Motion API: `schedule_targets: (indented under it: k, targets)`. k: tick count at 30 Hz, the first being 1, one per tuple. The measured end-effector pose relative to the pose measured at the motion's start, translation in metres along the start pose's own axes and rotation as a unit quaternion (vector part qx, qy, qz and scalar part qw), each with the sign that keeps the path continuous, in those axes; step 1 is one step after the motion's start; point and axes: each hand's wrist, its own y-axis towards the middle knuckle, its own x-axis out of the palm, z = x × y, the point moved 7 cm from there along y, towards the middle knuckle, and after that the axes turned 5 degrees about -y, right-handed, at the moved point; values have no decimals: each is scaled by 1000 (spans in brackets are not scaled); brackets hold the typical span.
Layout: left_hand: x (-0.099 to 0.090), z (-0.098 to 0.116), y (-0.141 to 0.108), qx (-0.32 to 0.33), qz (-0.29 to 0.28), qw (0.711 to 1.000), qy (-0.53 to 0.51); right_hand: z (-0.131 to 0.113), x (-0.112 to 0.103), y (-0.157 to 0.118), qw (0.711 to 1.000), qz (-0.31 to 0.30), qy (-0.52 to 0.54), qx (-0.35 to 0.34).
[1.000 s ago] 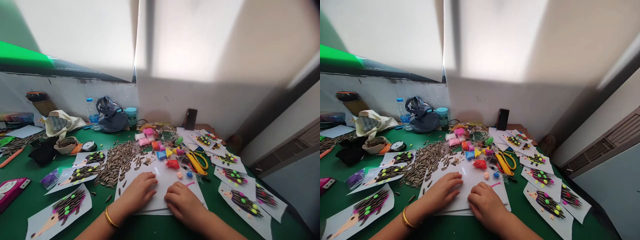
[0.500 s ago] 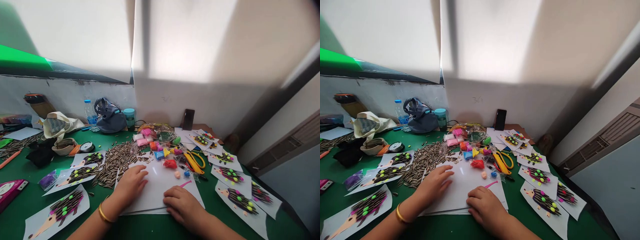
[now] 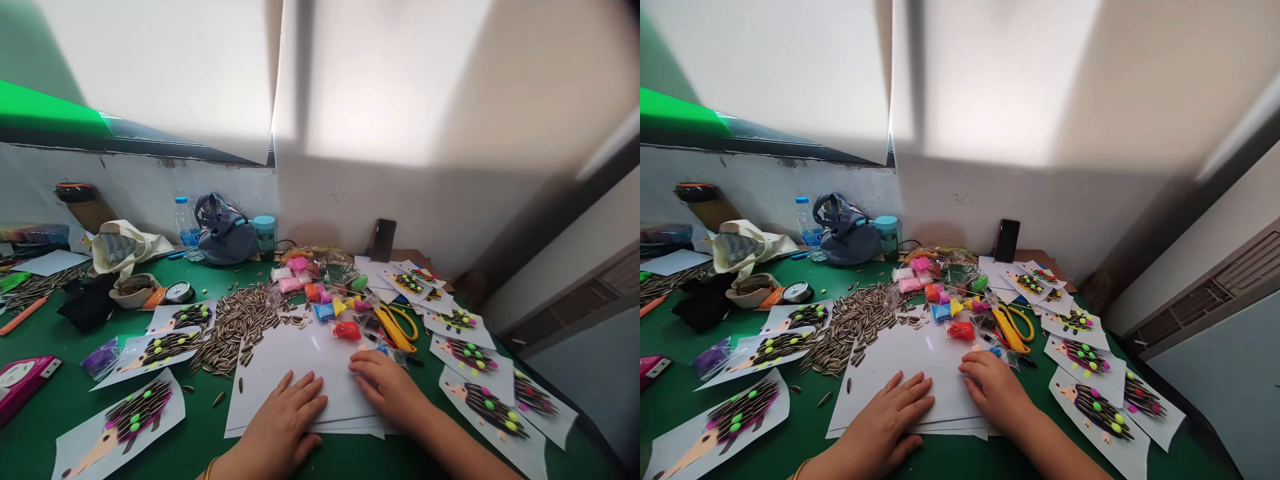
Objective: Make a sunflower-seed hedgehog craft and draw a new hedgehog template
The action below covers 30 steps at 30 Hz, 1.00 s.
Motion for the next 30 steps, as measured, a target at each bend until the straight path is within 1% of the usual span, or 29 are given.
schedule_targets:
  k: [3, 5, 7, 9, 10, 11, 13, 15, 17, 20, 22, 24, 26, 27, 28, 30]
  targets:
    - [-1, -1, -3, 18, 3, 1000, -7, -1, 2, -6, 1000, -2, -15, -11]
    - [-5, -7, -5, 19, 19, 1000, -12, 2, 2, -9, 999, 7, -37, -8]
    - [-13, -22, -8, -11, 59, 998, -6, 7, 0, -10, 998, 15, -62, 2]
    - [-27, -44, -14, -69, 125, 990, 21, 7, -2, -11, 997, 19, -76, 1]
    - [-33, -52, -18, -87, 154, 984, 34, 4, -2, -12, 997, 17, -76, -10]
    - [-37, -59, -21, -95, 169, 980, 44, -1, -1, -13, 997, 10, -71, -28]
    - [-44, -67, -26, -86, 187, 977, 59, -16, 5, -15, 995, -16, -56, -75]
    - [-46, -69, -29, -62, 183, 977, 87, -28, 12, -17, 992, -43, -52, -109]
    - [-44, -75, -28, -57, 157, 979, 115, -34, 18, -18, 989, -51, -66, -124]
    - [-44, -95, -24, -101, 130, 978, 130, -37, 25, -20, 984, -42, -92, -149]
    - [-49, -108, -19, -124, 135, 974, 131, -37, 28, -22, 979, -23, -107, -169]
    - [-59, -115, -13, -135, 161, 969, 133, -37, 29, -23, 976, 5, -118, -182]
    - [-72, -113, -6, -142, 201, 959, 143, -39, 28, -24, 975, 28, -119, -185]
    - [-77, -106, -1, -132, 213, 957, 145, -40, 28, -24, 975, 34, -118, -184]
    - [-80, -97, 5, -112, 214, 960, 141, -41, 27, -23, 976, 38, -117, -181]
    - [-77, -72, 20, -45, 183, 977, 99, -43, 24, -22, 979, 43, -113, -163]
